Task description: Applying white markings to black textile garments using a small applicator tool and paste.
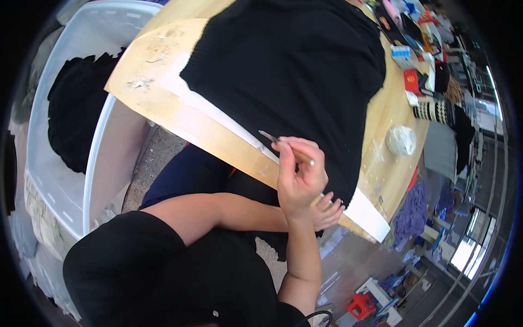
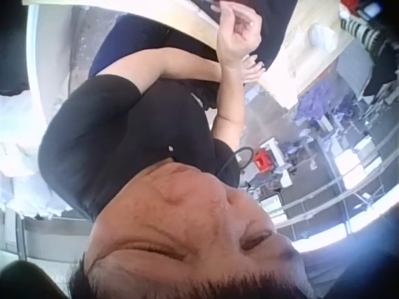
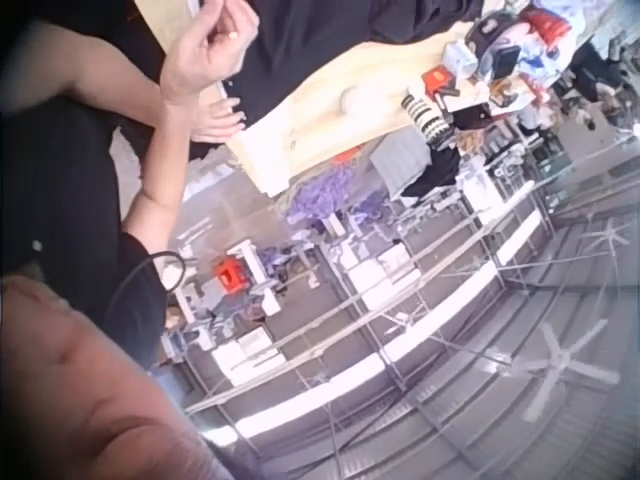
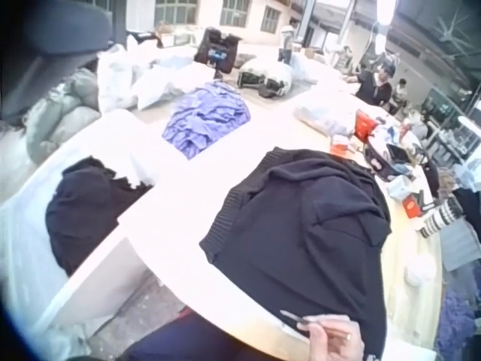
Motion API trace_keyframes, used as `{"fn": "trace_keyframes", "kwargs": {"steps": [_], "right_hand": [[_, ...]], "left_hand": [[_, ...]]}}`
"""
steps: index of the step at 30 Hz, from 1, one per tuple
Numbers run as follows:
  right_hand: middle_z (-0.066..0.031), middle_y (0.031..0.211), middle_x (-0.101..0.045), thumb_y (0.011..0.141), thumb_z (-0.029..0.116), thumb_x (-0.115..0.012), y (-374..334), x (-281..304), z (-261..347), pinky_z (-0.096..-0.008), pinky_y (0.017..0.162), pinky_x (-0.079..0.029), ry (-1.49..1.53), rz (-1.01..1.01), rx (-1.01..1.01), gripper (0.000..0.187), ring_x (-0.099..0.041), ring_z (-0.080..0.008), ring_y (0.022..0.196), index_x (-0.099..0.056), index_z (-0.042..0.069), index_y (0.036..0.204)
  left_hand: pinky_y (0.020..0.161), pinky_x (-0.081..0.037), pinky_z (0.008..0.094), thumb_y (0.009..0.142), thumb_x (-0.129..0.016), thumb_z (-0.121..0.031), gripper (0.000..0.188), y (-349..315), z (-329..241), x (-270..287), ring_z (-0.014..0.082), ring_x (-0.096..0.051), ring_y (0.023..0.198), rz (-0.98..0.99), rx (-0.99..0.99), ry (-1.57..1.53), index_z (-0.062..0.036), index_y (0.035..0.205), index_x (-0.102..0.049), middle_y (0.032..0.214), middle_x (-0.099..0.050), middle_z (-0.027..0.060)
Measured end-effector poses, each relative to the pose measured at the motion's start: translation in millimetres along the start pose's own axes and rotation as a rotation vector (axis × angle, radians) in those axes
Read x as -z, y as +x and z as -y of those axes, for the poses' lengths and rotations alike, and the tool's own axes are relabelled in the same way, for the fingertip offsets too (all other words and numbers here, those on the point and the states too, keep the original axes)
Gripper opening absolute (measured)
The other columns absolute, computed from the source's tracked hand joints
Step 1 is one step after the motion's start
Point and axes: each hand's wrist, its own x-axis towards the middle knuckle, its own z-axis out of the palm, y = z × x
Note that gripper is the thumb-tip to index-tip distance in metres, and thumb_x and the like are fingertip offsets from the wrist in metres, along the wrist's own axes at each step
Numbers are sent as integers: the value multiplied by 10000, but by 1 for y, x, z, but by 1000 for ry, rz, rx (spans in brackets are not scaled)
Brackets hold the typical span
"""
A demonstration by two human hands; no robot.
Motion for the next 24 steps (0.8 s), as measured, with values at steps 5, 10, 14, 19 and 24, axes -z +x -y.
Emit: {"fn": "trace_keyframes", "kwargs": {"steps": [5, 10, 14, 19, 24], "right_hand": [[-163, 965, -601, 850, -82, -580, 22, -33, -3, -250, 724, -542, -11, 78, 40, 151, -648, -182, 805, -527, -60, 989], [-102, 850, -636, 834, -52, -615, 38, -55, -25, -243, 689, -535, -109, 171, -26, 89, -661, -155, 763, -563, -31, 903], [-139, 919, -620, 856, -97, -558, 55, -32, 10, -255, 711, -549, 10, 30, 46, 132, -642, -167, 786, -548, -46, 978], [-177, 1037, -594, 956, 57, -472, 84, 91, 27, -337, 845, -539, -267, -424, 103, 130, -619, -219, 919, -494, -42, 1038], [-151, 952, -607, 957, 121, -479, 101, 268, -51, -305, 784, -495, -613, -622, -2, 167, -610, -201, 879, -497, -31, 1023]], "left_hand": [[971, -319, 667, 857, -445, -245, 367, 6, -12, -1, 401, -423, 1185, 15, -56, -208, -9, 1109, -568, 1241, -468, 218], [970, -341, 667, 866, -423, -236, 380, 9, -14, -10, 398, -424, 1187, 23, -49, -127, 16, 1120, -551, 1240, -468, 220], [974, -342, 653, 874, -424, -244, 361, 8, -6, 2, 374, -411, 1209, 63, -61, -40, 0, 1118, -531, 1257, -465, 195], [936, -289, 656, 713, -661, -290, 654, 71, 98, 79, 436, -356, 1226, 689, -26, -776, -89, 1304, -464, 1358, -379, 211], [879, -328, 631, 506, -794, -249, 947, 129, 355, 75, 390, -300, 1276, 277, 273, -42, -90, 1342, -377, 1398, -298, 222]]}}
